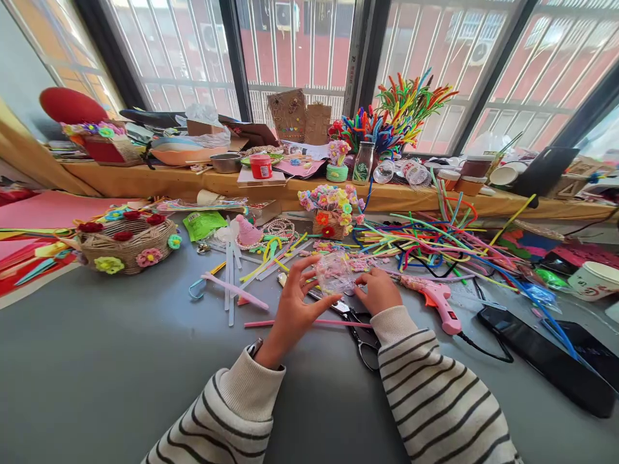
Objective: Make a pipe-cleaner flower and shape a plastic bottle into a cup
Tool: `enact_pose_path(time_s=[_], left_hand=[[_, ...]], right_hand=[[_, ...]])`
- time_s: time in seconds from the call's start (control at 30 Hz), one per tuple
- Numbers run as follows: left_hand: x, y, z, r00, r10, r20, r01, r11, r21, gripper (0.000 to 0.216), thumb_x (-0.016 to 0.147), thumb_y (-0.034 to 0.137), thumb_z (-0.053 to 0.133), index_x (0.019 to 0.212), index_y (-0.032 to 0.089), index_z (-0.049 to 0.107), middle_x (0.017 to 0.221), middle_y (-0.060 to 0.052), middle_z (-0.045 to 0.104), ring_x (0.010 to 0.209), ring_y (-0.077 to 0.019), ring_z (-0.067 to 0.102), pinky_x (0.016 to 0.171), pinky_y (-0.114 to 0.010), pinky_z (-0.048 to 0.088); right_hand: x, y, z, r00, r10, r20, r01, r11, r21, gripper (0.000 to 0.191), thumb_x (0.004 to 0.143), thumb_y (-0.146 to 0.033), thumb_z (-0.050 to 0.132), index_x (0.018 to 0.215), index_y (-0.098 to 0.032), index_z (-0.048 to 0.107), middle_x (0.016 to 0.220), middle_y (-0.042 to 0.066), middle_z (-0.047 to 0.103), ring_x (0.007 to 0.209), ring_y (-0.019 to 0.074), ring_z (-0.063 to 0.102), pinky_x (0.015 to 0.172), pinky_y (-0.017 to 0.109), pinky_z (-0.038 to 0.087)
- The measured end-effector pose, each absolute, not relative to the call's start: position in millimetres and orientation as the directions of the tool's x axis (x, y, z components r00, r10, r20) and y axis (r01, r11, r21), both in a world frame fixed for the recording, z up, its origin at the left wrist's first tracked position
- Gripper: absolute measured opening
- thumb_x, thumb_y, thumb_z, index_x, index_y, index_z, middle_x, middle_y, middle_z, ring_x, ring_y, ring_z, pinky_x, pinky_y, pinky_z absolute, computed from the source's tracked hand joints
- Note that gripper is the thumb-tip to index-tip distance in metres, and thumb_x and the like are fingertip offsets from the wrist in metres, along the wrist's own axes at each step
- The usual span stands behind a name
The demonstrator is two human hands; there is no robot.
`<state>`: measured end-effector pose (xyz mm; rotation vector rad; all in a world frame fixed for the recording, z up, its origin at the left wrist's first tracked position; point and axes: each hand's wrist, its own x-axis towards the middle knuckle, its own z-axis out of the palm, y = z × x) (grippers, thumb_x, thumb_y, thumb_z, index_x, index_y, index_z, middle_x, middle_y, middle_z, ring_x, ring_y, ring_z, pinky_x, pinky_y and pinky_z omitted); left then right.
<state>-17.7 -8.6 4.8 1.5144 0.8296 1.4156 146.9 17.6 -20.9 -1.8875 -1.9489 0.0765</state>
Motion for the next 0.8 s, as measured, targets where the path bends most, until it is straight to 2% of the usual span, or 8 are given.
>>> enact_pose_path(time_s=[0.17, 0.23, 0.33, 0.43, 0.53, 0.8], left_hand=[[-17.4, -10.4, 7.2, 0.099, 0.911, 0.400, -0.163, -0.381, 0.910, 0.052, 0.053, 0.014, 0.064, 0.098, 0.024, 0.042, 0.117, -0.004, 0.036, 0.105, -0.0198, 0.038, 0.089, -0.036, 0.030], [-17.7, -10.5, 9.2, 0.107, 0.927, 0.360, -0.249, -0.325, 0.912, 0.054, 0.051, 0.015, 0.065, 0.099, 0.025, 0.041, 0.117, -0.004, 0.037, 0.103, -0.0203, 0.041, 0.087, -0.036, 0.032], [-20.6, -10.7, 12.4, 0.202, 0.951, 0.234, -0.467, -0.116, 0.877, 0.052, 0.056, 0.030, 0.062, 0.103, 0.022, 0.041, 0.105, -0.006, 0.049, 0.085, -0.0194, 0.052, 0.074, -0.033, 0.041], [-26.3, -10.9, 14.5, 0.327, 0.938, 0.112, -0.595, 0.113, 0.796, 0.054, 0.064, 0.051, 0.042, 0.101, 0.013, 0.047, 0.083, -0.009, 0.059, 0.062, -0.0152, 0.055, 0.057, -0.028, 0.044], [-31.6, -10.7, 14.8, 0.368, 0.928, 0.053, -0.634, 0.208, 0.744, 0.062, 0.066, 0.057, 0.030, 0.098, 0.008, 0.051, 0.071, -0.009, 0.061, 0.052, -0.0126, 0.053, 0.052, -0.025, 0.042], [-32.1, -10.4, 14.7, 0.371, 0.928, 0.019, -0.620, 0.232, 0.750, 0.064, 0.065, 0.060, 0.027, 0.090, 0.009, 0.055, 0.061, -0.008, 0.061, 0.048, -0.0131, 0.052, 0.048, -0.024, 0.041]], right_hand=[[136.7, 15.4, -13.8, -0.010, 0.985, 0.174, 0.977, 0.047, -0.208, 0.012, 0.067, -0.021, 0.049, 0.072, -0.015, 0.058, 0.079, 0.007, 0.054, 0.081, 0.0184, 0.046, 0.069, 0.026, 0.035], [135.5, 15.3, -12.0, -0.021, 0.989, 0.146, 0.984, 0.046, -0.173, 0.013, 0.066, -0.019, 0.048, 0.073, -0.013, 0.058, 0.080, 0.008, 0.054, 0.082, 0.0184, 0.047, 0.070, 0.025, 0.035], [134.2, 14.6, -10.6, -0.037, 0.994, 0.106, 0.990, 0.050, -0.128, 0.015, 0.062, -0.015, 0.049, 0.075, -0.011, 0.057, 0.080, 0.010, 0.055, 0.081, 0.0189, 0.047, 0.069, 0.025, 0.035], [133.4, 13.5, -9.6, -0.065, 0.994, 0.087, 0.993, 0.073, -0.089, 0.017, 0.062, -0.013, 0.048, 0.076, -0.010, 0.056, 0.082, 0.011, 0.054, 0.081, 0.0194, 0.047, 0.069, 0.026, 0.035], [134.2, 12.3, -8.0, -0.104, 0.992, 0.073, 0.993, 0.108, -0.054, 0.017, 0.064, -0.014, 0.046, 0.079, -0.011, 0.056, 0.085, 0.011, 0.054, 0.083, 0.0199, 0.047, 0.069, 0.026, 0.036], [137.5, 10.5, -2.2, -0.106, 0.994, -0.001, 0.994, 0.106, 0.012, 0.020, 0.068, -0.017, 0.046, 0.082, -0.010, 0.058, 0.087, 0.014, 0.056, 0.086, 0.0237, 0.049, 0.066, 0.029, 0.038]])
